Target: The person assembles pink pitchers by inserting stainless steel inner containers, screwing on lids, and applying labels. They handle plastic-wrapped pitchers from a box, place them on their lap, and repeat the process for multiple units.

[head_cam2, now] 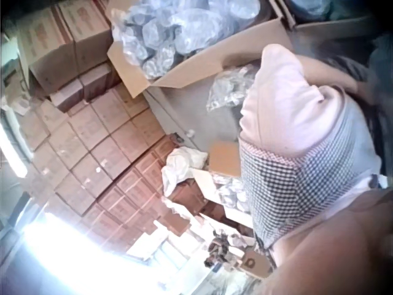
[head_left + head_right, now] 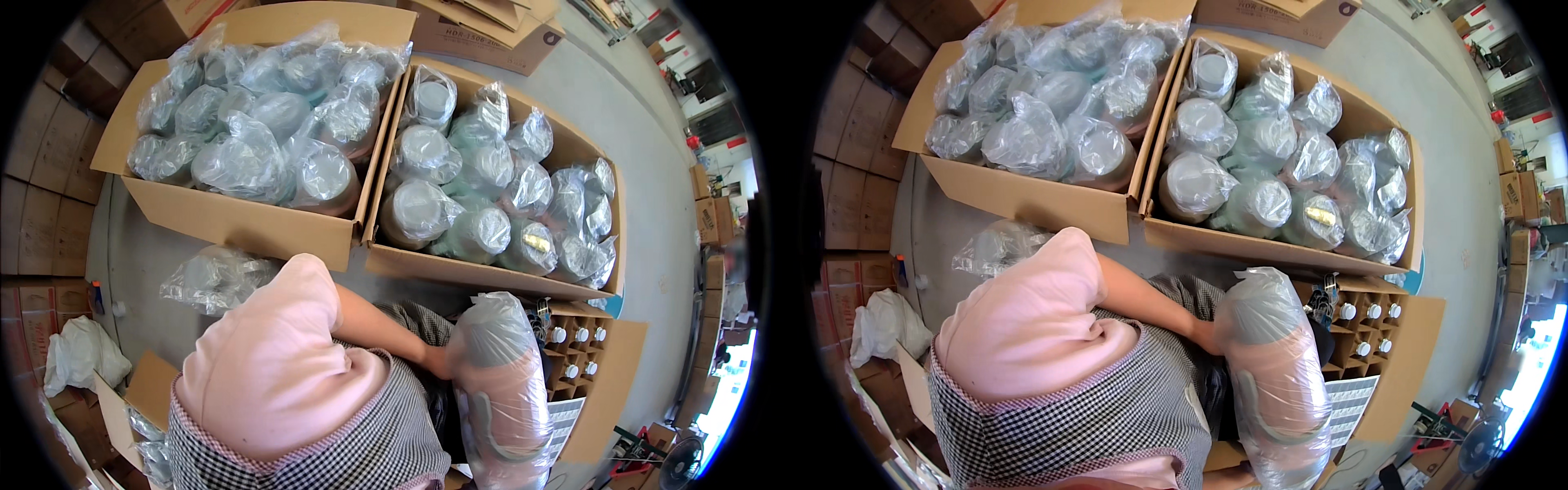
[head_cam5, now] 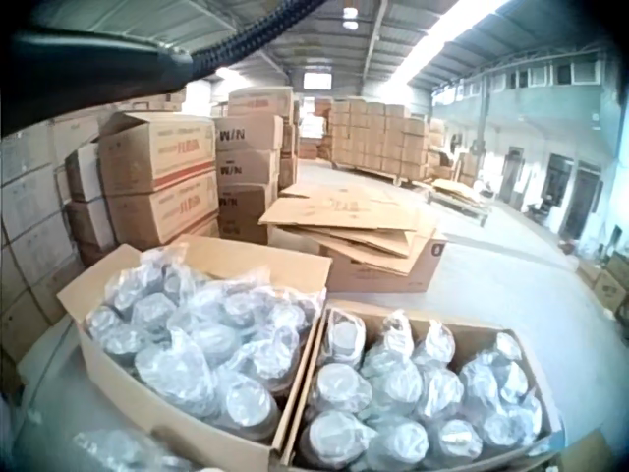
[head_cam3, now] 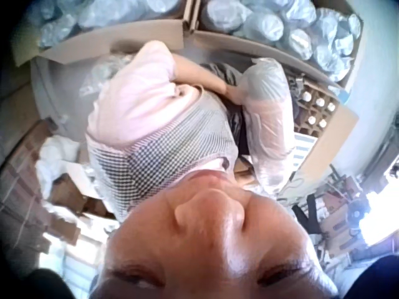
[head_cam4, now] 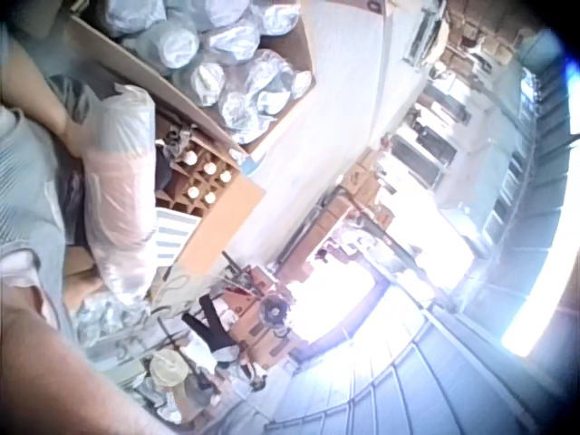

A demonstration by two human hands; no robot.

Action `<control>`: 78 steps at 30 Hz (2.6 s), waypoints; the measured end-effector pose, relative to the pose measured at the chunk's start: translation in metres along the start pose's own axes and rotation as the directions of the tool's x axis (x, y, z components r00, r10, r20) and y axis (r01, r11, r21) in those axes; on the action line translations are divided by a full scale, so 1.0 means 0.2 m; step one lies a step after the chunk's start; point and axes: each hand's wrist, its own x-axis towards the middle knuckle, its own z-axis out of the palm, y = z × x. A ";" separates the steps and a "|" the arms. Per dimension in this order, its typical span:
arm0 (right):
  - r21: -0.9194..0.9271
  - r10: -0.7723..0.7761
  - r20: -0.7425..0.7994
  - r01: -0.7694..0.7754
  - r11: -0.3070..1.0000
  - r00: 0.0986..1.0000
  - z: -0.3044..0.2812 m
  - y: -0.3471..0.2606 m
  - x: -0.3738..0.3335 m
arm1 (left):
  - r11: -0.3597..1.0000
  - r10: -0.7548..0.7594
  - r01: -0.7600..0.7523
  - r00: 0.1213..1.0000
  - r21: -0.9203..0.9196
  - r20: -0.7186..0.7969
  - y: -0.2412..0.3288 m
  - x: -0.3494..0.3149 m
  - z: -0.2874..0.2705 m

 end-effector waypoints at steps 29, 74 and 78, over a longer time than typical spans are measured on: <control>0.353 0.114 0.062 -0.129 0.927 0.992 0.20 0.03 -0.33 | 0.995 0.058 -0.052 0.997 -0.087 0.057 -0.09 -0.10 0.02; 0.879 0.574 -0.477 0.357 0.317 0.665 -0.26 0.37 -0.96 | 0.906 -0.248 0.237 0.969 0.351 -0.013 -0.06 -0.11 -0.32; 0.787 0.590 -0.611 0.326 0.524 0.528 -0.20 0.49 -1.14 | 0.936 -0.263 0.252 0.965 0.248 0.013 0.03 -0.07 -0.29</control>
